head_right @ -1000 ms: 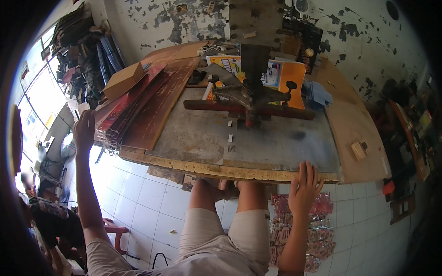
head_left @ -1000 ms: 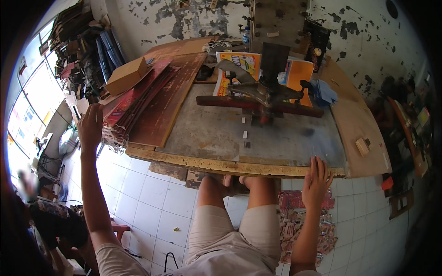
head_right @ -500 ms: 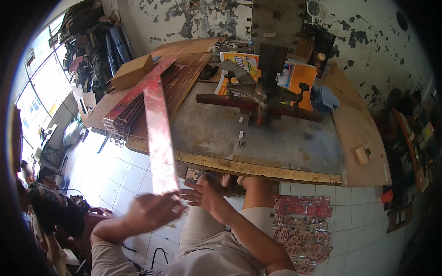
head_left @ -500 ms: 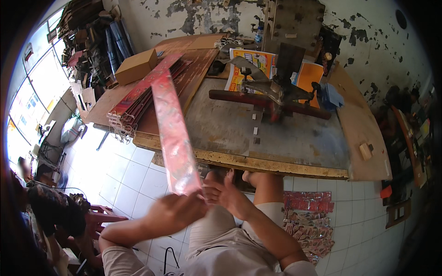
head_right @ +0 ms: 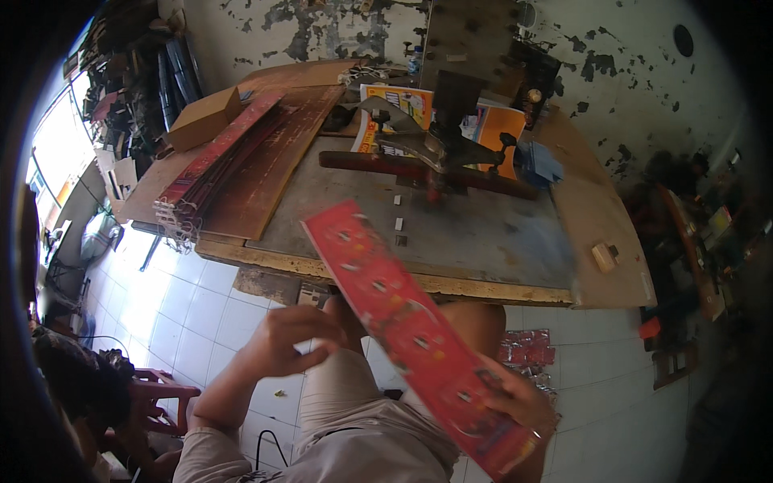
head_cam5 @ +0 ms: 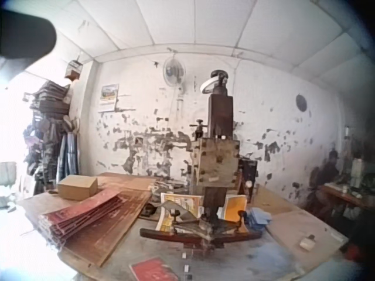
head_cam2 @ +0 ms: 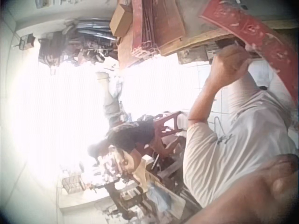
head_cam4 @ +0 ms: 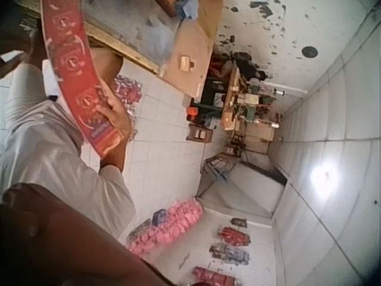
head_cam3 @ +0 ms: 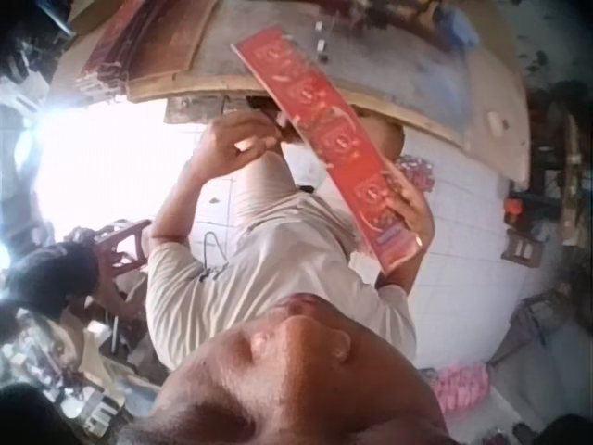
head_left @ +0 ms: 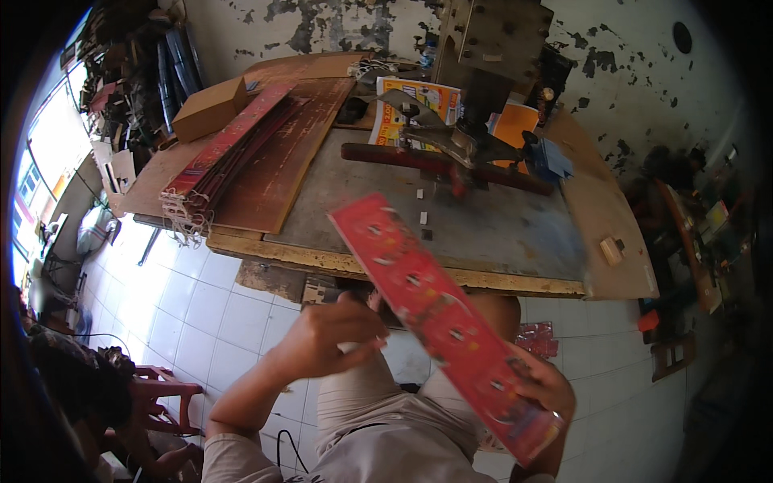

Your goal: The person places long strips of printed cardboard onto a guide, applies adhesive using a small wood block, and folds the ends of the strips to assemble packaging.

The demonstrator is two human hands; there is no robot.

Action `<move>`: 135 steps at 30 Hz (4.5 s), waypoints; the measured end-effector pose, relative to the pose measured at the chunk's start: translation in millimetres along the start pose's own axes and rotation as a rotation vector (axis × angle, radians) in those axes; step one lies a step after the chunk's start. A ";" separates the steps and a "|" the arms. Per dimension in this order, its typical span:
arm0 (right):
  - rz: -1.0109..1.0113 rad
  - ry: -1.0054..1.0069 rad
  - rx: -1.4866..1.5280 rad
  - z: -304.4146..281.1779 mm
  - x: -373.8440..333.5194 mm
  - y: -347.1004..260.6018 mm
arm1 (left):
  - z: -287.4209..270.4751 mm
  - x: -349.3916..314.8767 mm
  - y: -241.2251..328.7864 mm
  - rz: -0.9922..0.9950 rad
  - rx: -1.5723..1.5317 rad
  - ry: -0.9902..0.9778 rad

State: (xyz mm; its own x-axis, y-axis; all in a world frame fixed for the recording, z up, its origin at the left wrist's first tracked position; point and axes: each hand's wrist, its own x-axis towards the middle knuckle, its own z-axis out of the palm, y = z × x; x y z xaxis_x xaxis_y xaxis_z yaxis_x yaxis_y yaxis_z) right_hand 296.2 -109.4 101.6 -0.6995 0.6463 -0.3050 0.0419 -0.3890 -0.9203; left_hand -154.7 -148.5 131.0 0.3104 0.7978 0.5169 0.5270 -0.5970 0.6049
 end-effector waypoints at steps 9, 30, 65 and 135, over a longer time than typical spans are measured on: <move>-0.114 0.430 0.004 17.4 -58.8 23.3 | 45.6 66.4 -83.5 -0.146 0.081 0.120; -0.018 0.408 -0.232 67.0 40.0 34.5 | 98.3 120.4 -130.6 0.053 0.408 0.000; -0.592 0.574 -1.373 -55.4 214.9 -18.0 | 101.5 125.2 -134.2 -0.026 0.466 -0.049; -0.577 0.589 -1.374 -54.8 214.1 -20.6 | 103.8 128.7 -135.9 -0.044 0.463 -0.069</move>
State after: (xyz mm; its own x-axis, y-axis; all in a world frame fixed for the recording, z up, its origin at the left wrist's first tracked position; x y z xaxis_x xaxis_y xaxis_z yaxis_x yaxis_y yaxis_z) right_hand 184.6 73.0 41.8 -0.5021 0.7682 0.3972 0.6892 0.6329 -0.3529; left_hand -104.2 44.1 52.4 0.3234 0.8348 0.4456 0.8337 -0.4741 0.2831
